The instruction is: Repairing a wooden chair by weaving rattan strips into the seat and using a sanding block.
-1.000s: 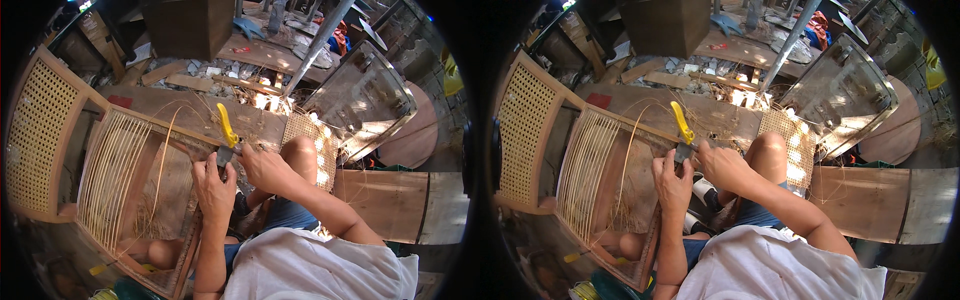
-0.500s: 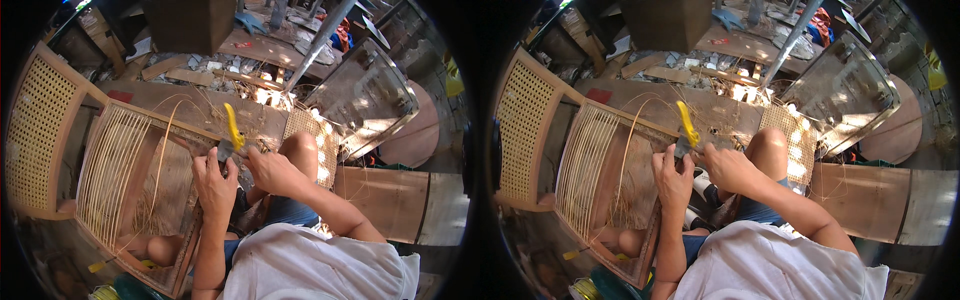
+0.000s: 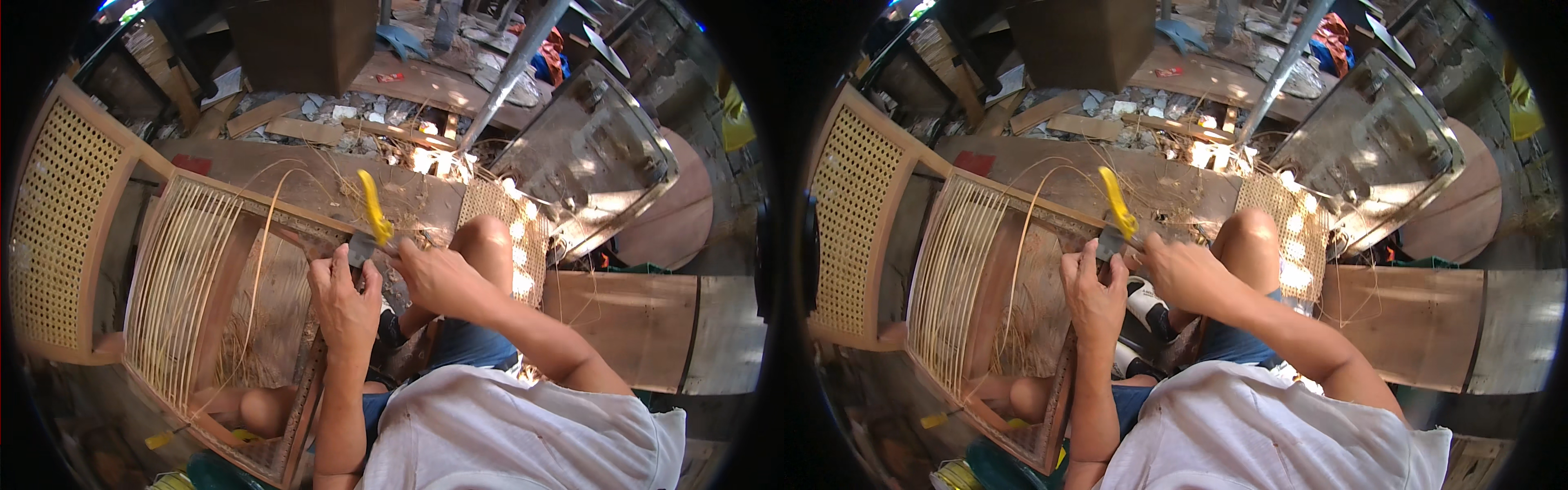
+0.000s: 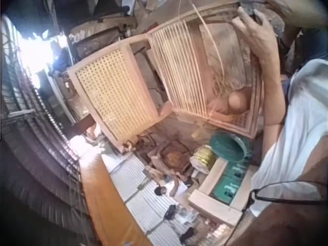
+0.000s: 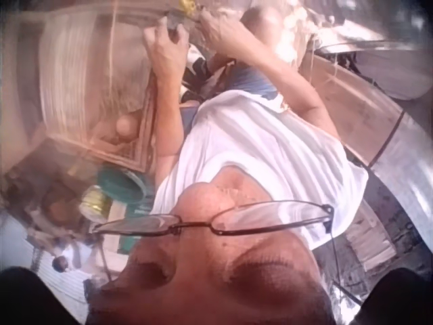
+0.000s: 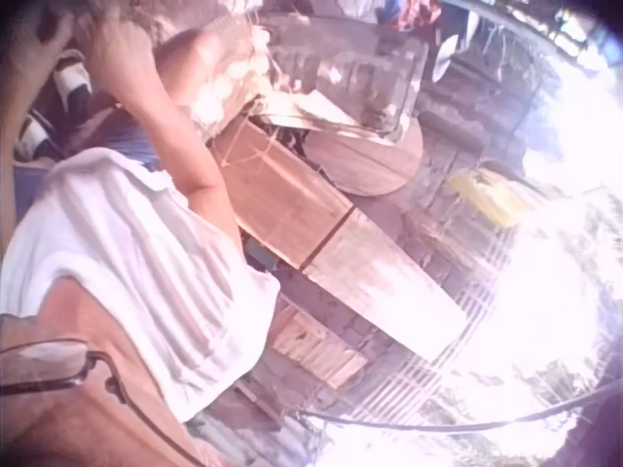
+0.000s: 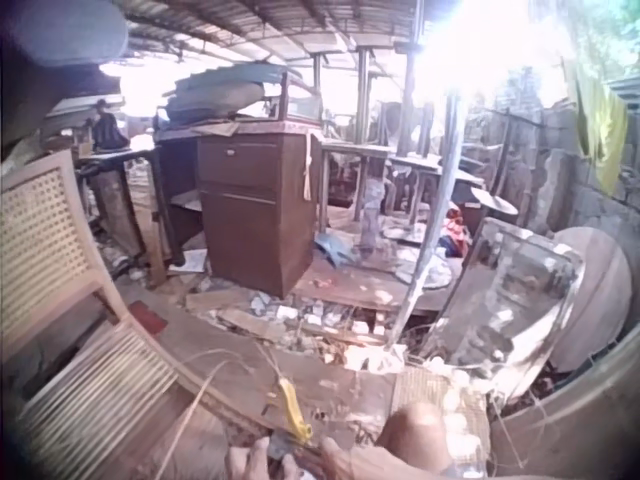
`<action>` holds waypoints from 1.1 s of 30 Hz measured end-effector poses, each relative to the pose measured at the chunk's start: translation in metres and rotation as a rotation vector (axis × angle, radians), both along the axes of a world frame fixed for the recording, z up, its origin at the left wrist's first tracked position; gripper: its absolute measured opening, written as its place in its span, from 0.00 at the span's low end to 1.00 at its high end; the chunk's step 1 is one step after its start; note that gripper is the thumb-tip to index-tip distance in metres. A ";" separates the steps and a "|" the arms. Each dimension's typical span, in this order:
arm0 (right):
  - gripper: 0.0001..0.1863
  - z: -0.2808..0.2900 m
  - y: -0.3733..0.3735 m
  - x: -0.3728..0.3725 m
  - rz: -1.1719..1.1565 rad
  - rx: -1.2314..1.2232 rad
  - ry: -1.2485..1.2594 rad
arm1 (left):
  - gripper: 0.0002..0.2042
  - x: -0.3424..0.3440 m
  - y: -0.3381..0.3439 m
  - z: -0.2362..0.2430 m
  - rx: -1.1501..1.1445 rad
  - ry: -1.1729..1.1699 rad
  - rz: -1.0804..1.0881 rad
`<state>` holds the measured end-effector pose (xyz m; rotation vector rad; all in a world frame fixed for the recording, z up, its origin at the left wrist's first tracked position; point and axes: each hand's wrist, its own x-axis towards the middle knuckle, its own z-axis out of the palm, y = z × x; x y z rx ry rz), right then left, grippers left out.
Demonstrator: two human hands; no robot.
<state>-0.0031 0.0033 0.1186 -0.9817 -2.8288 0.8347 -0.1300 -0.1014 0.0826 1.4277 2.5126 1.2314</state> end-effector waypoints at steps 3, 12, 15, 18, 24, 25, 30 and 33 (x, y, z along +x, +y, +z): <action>0.15 0.004 0.000 -0.003 -0.070 -0.063 -0.185 | 0.19 0.001 -0.001 0.000 0.016 -0.024 -0.007; 0.16 -0.004 -0.002 -0.003 -0.032 0.024 0.022 | 0.19 0.000 -0.002 -0.002 0.009 -0.023 -0.010; 0.15 -0.005 0.001 -0.004 -0.024 0.049 0.052 | 0.19 -0.001 0.000 -0.001 0.050 0.022 -0.028; 0.14 -0.002 0.000 -0.004 0.005 0.061 0.043 | 0.20 0.000 -0.001 -0.001 0.014 -0.046 -0.011; 0.14 0.000 -0.003 -0.005 -0.021 0.083 0.059 | 0.20 0.000 -0.001 0.000 0.015 0.003 -0.012; 0.14 -0.001 -0.002 -0.006 -0.005 0.075 0.039 | 0.20 0.000 -0.002 0.000 0.011 -0.014 -0.023; 0.15 -0.002 -0.001 -0.006 -0.021 0.028 -0.071 | 0.19 0.001 -0.002 -0.001 0.013 0.016 -0.002; 0.15 0.000 -0.001 -0.005 -0.016 0.093 -0.009 | 0.20 0.000 0.000 0.000 0.013 0.011 -0.012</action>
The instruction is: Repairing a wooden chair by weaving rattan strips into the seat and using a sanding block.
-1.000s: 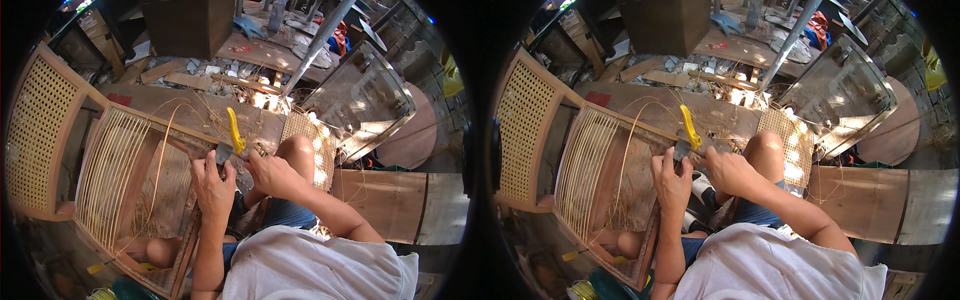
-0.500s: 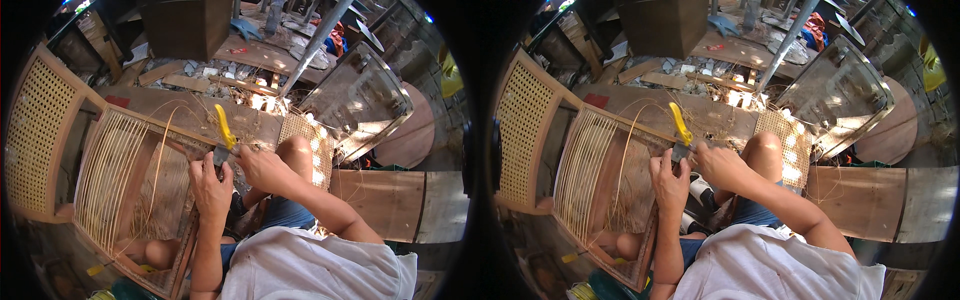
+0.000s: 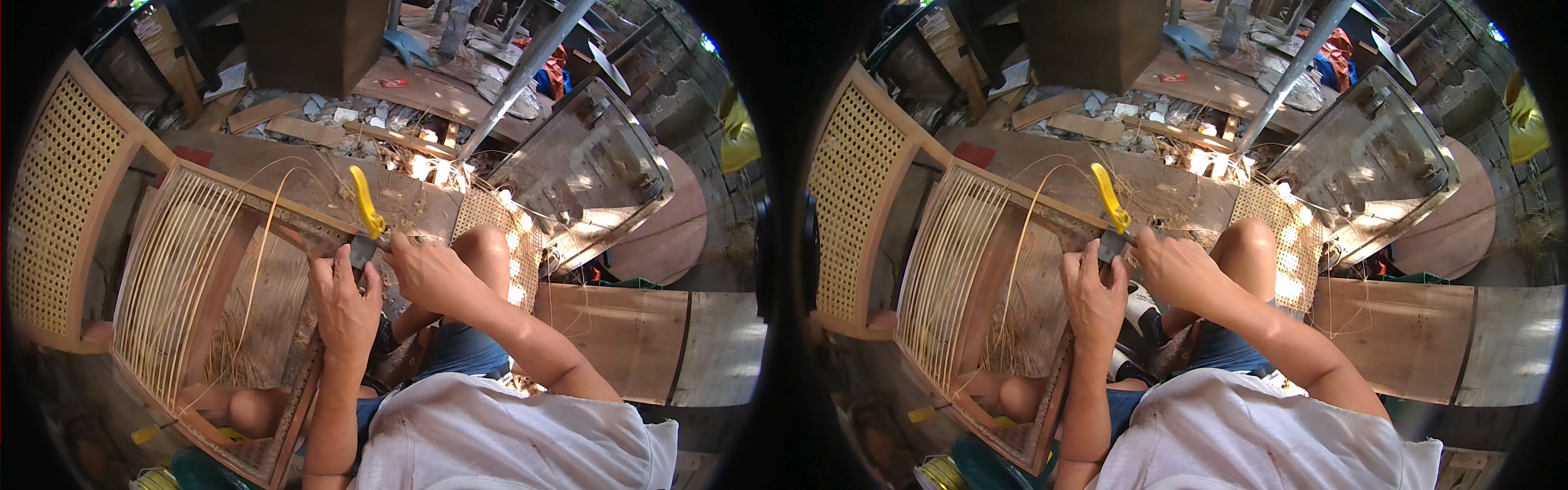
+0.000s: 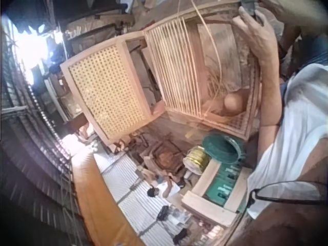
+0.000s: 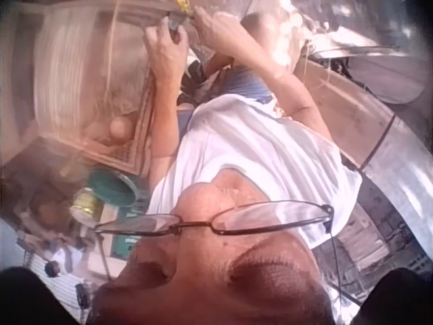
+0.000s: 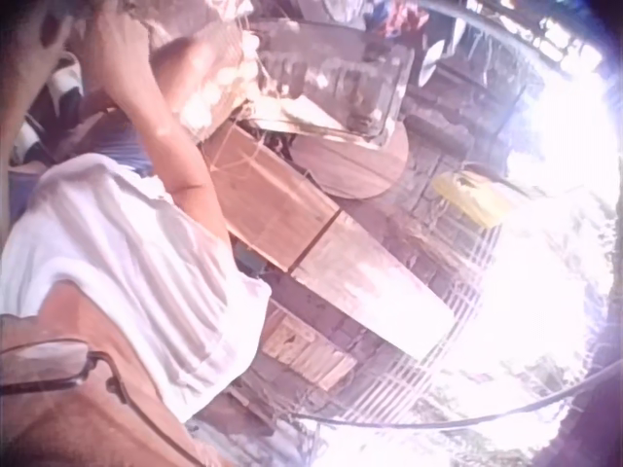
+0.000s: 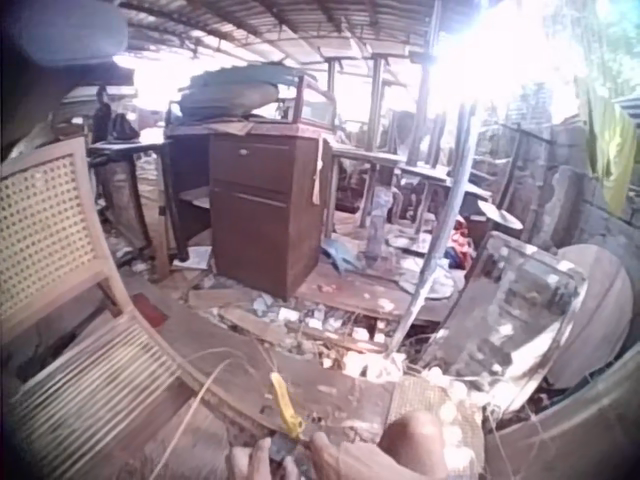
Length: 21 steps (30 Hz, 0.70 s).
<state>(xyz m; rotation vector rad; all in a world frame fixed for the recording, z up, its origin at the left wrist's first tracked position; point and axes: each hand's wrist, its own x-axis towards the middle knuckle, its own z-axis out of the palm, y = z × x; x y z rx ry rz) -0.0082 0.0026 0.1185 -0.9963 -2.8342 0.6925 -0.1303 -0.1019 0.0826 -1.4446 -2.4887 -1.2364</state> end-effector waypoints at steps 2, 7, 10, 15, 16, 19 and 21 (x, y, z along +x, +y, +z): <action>0.14 0.001 0.000 0.000 0.043 0.025 0.076 | 0.20 0.000 0.001 0.001 0.017 0.003 -0.004; 0.14 0.000 -0.003 0.000 -0.006 -0.035 -0.053 | 0.19 0.000 -0.001 0.000 -0.006 -0.017 -0.005; 0.14 0.001 -0.003 -0.001 0.023 0.021 0.025 | 0.20 -0.001 0.000 0.000 0.005 0.000 -0.003; 0.15 0.007 -0.004 0.000 0.007 -0.050 -0.087 | 0.19 0.000 -0.001 0.000 -0.022 -0.001 0.019; 0.15 0.008 -0.004 0.000 0.014 -0.045 -0.075 | 0.19 0.000 -0.001 0.000 -0.014 0.010 0.017; 0.15 0.008 0.000 -0.003 0.043 0.012 -0.017 | 0.19 -0.001 0.001 -0.001 0.012 0.010 -0.003; 0.15 0.006 0.000 -0.004 0.079 0.061 0.028 | 0.20 -0.001 0.000 -0.001 0.025 -0.002 -0.009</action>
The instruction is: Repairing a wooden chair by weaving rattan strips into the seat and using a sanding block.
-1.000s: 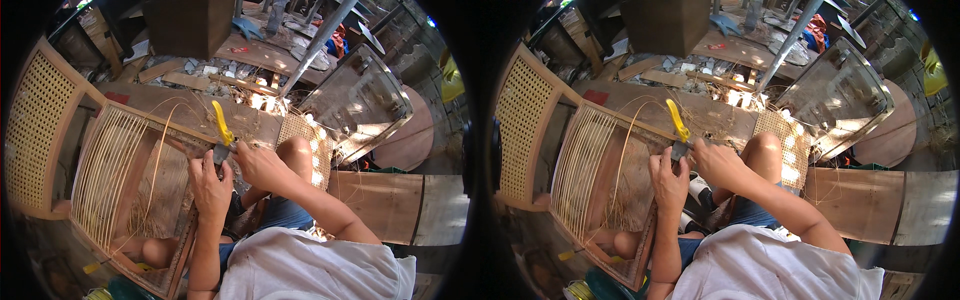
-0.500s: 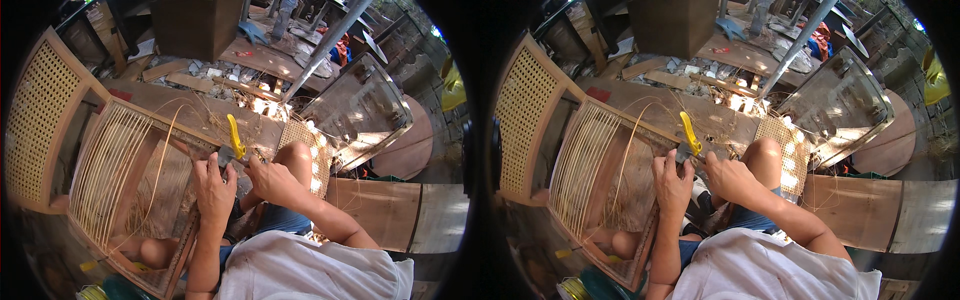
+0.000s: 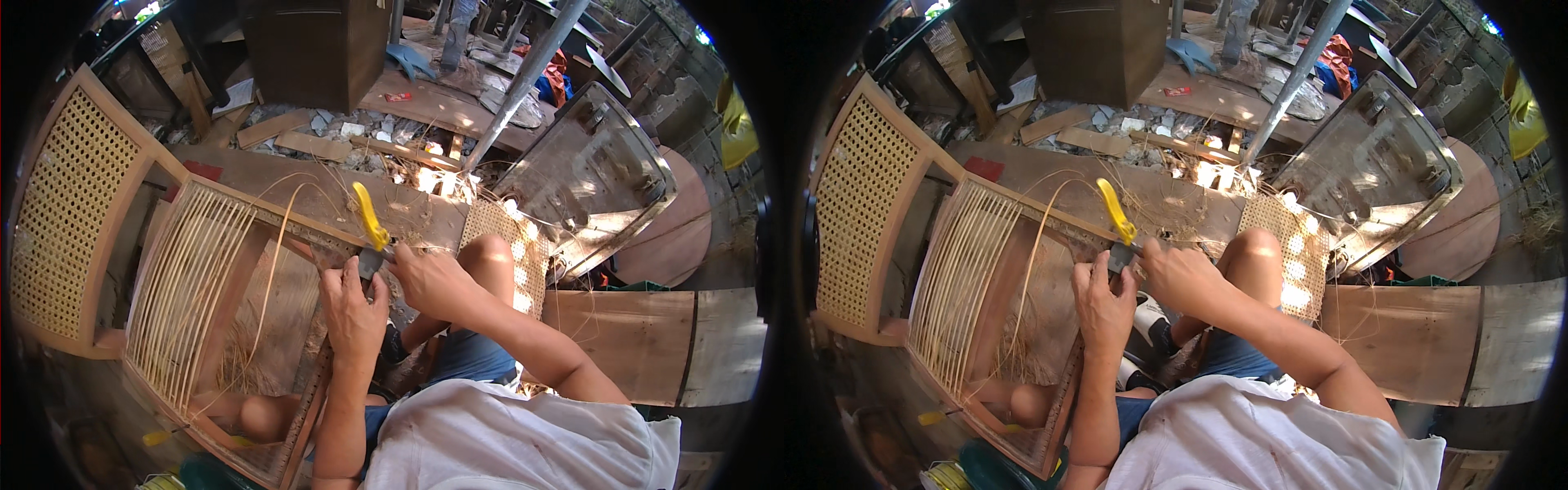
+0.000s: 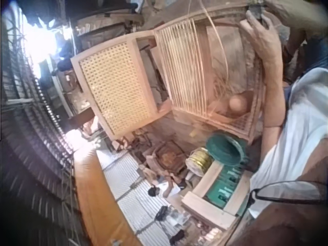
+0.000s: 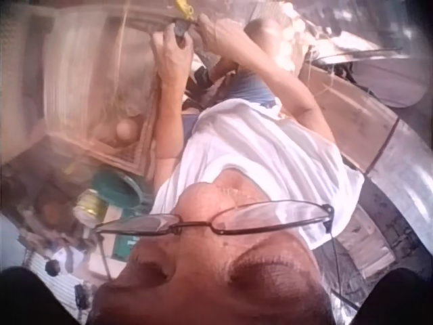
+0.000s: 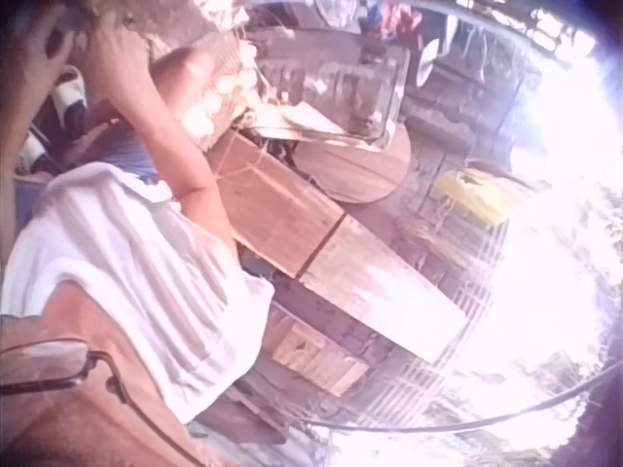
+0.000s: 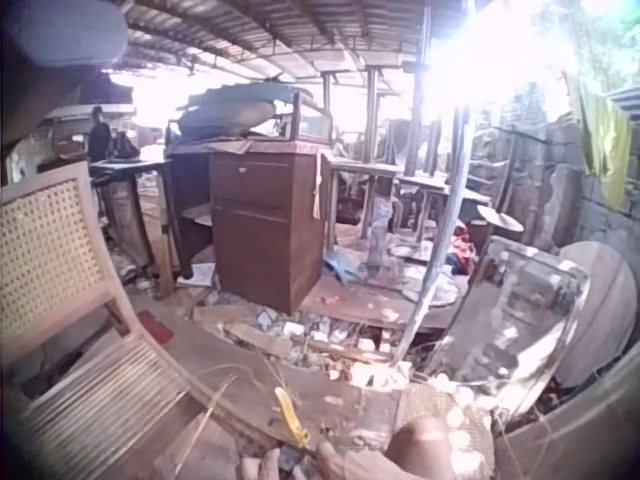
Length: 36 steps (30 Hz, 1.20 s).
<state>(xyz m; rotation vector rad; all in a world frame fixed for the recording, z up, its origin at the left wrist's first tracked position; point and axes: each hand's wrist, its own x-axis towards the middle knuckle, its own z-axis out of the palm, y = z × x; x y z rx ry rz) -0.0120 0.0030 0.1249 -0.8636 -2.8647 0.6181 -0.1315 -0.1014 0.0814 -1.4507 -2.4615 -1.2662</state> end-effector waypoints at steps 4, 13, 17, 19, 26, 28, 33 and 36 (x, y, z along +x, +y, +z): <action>0.15 -0.003 -0.002 0.003 -0.060 -0.083 -0.095 | 0.19 0.000 -0.003 -0.002 -0.021 0.033 -0.001; 0.15 -0.004 -0.001 0.003 -0.049 -0.074 -0.057 | 0.19 0.001 -0.002 -0.001 -0.039 0.001 0.008; 0.15 -0.008 -0.001 0.003 -0.037 -0.029 -0.009 | 0.19 0.001 -0.001 0.000 -0.007 0.012 -0.006; 0.14 -0.010 0.000 0.004 -0.022 -0.007 -0.001 | 0.19 0.002 0.000 -0.001 -0.012 -0.017 -0.001; 0.16 -0.011 0.001 0.003 -0.030 -0.038 0.056 | 0.19 0.003 0.000 -0.001 -0.020 -0.015 -0.003; 0.16 -0.010 0.001 0.003 -0.005 -0.019 0.049 | 0.19 0.002 0.000 0.000 -0.035 -0.031 0.010; 0.15 -0.008 0.000 0.004 -0.064 -0.056 0.022 | 0.19 0.002 0.000 0.000 -0.018 0.010 0.004; 0.17 -0.007 0.001 0.005 -0.040 -0.035 0.054 | 0.19 0.003 0.001 0.000 -0.021 -0.012 0.005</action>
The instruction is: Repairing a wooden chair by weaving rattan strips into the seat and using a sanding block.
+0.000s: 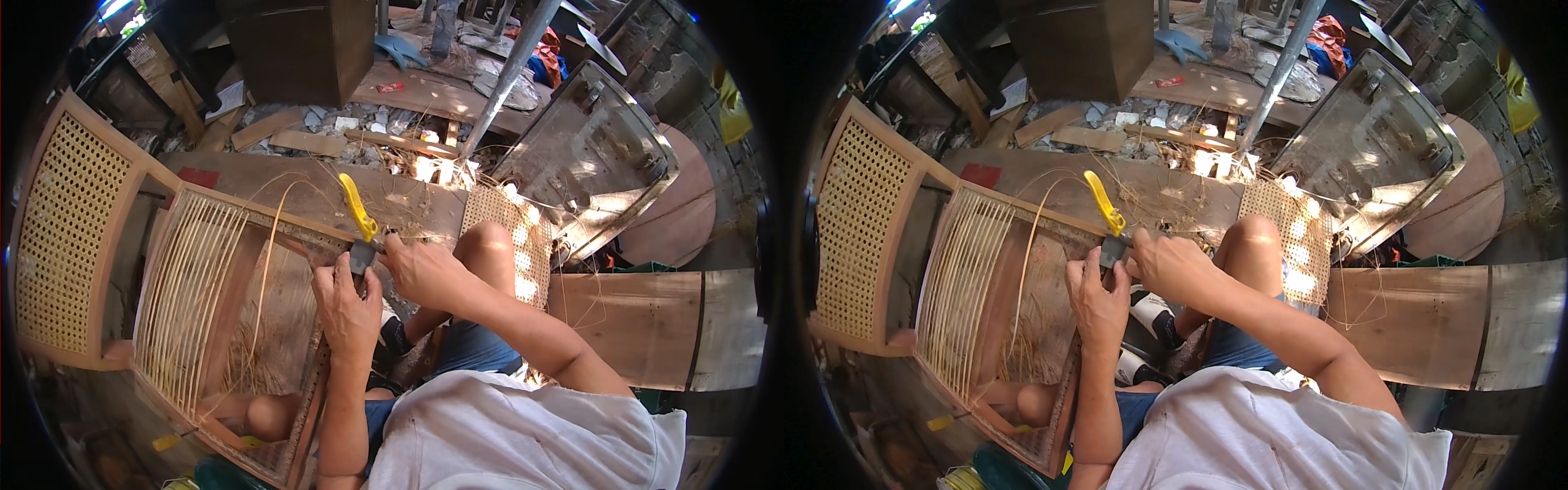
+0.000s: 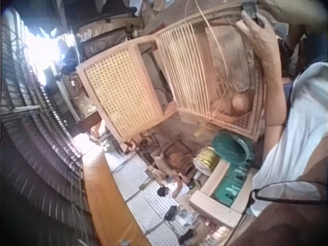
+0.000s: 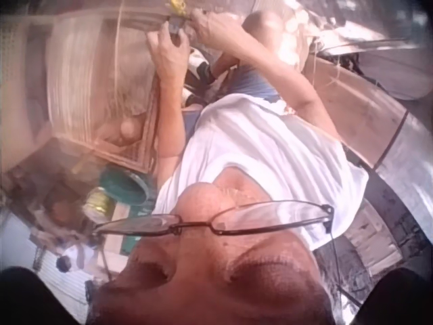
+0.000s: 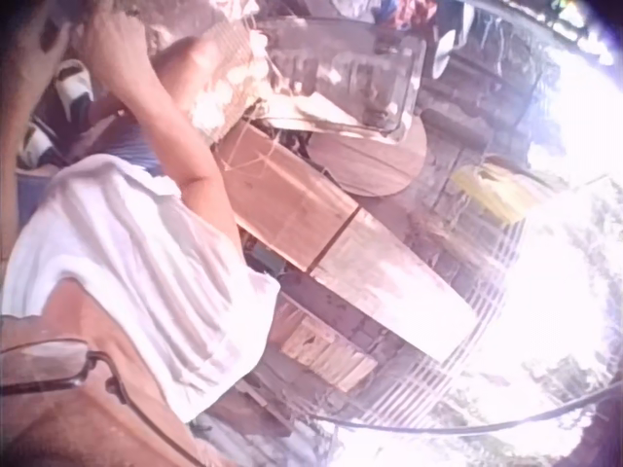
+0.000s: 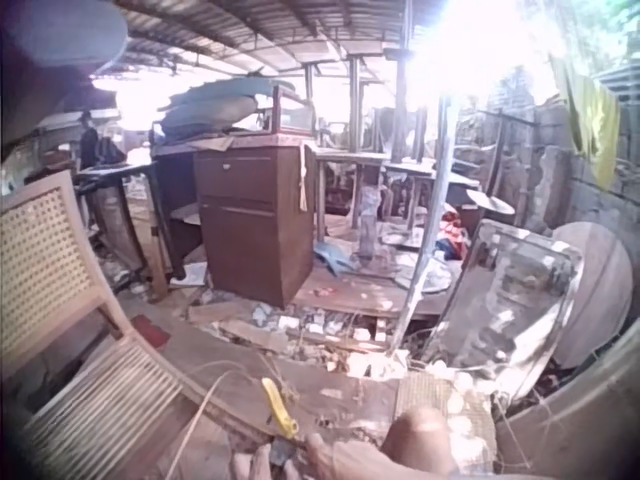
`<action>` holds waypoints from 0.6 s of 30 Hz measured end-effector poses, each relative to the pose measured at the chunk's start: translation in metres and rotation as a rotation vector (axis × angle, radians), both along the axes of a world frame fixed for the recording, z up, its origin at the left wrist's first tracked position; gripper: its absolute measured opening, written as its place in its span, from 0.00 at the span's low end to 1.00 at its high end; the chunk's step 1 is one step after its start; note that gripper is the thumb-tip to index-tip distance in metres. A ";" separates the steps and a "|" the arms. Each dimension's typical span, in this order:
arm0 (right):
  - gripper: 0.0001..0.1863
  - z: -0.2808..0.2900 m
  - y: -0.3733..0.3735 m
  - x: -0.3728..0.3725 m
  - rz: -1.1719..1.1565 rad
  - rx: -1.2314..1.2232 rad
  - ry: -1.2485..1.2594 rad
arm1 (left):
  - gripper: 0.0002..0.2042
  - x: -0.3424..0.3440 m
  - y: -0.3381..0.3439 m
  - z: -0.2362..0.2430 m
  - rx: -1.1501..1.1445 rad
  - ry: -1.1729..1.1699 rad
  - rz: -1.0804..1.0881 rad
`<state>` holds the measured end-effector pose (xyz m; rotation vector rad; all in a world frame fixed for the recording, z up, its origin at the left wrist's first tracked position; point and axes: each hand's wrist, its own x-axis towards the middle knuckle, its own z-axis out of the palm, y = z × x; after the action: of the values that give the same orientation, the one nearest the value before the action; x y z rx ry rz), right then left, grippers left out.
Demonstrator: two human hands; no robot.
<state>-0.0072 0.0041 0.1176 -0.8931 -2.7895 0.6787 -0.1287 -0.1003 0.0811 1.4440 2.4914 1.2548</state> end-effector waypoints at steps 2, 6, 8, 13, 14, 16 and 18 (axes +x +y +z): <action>0.19 0.001 -0.001 0.000 0.013 -0.017 -0.051 | 0.19 0.000 -0.001 0.000 -0.012 -0.020 0.024; 0.20 0.003 -0.001 -0.003 -0.035 -0.059 -0.106 | 0.19 0.000 -0.001 0.001 -0.013 0.037 0.005; 0.20 0.005 0.000 -0.003 -0.002 -0.021 -0.028 | 0.19 0.000 0.000 0.001 -0.007 0.035 0.004; 0.20 0.003 -0.004 0.003 -0.062 -0.130 -0.244 | 0.19 0.000 -0.001 0.000 -0.003 0.042 0.023; 0.20 0.002 -0.005 0.004 -0.048 -0.105 -0.158 | 0.19 -0.001 -0.001 -0.001 0.001 0.059 0.015; 0.18 0.000 -0.001 -0.002 -0.019 -0.035 -0.040 | 0.19 -0.001 -0.001 -0.002 -0.004 0.050 -0.002; 0.17 0.002 0.007 -0.006 0.007 -0.031 -0.003 | 0.19 -0.001 0.000 -0.004 -0.008 0.044 0.012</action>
<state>-0.0134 0.0111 0.1193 -0.8906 -2.7936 0.7247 -0.1297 -0.1008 0.0776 1.4733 2.5337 1.2271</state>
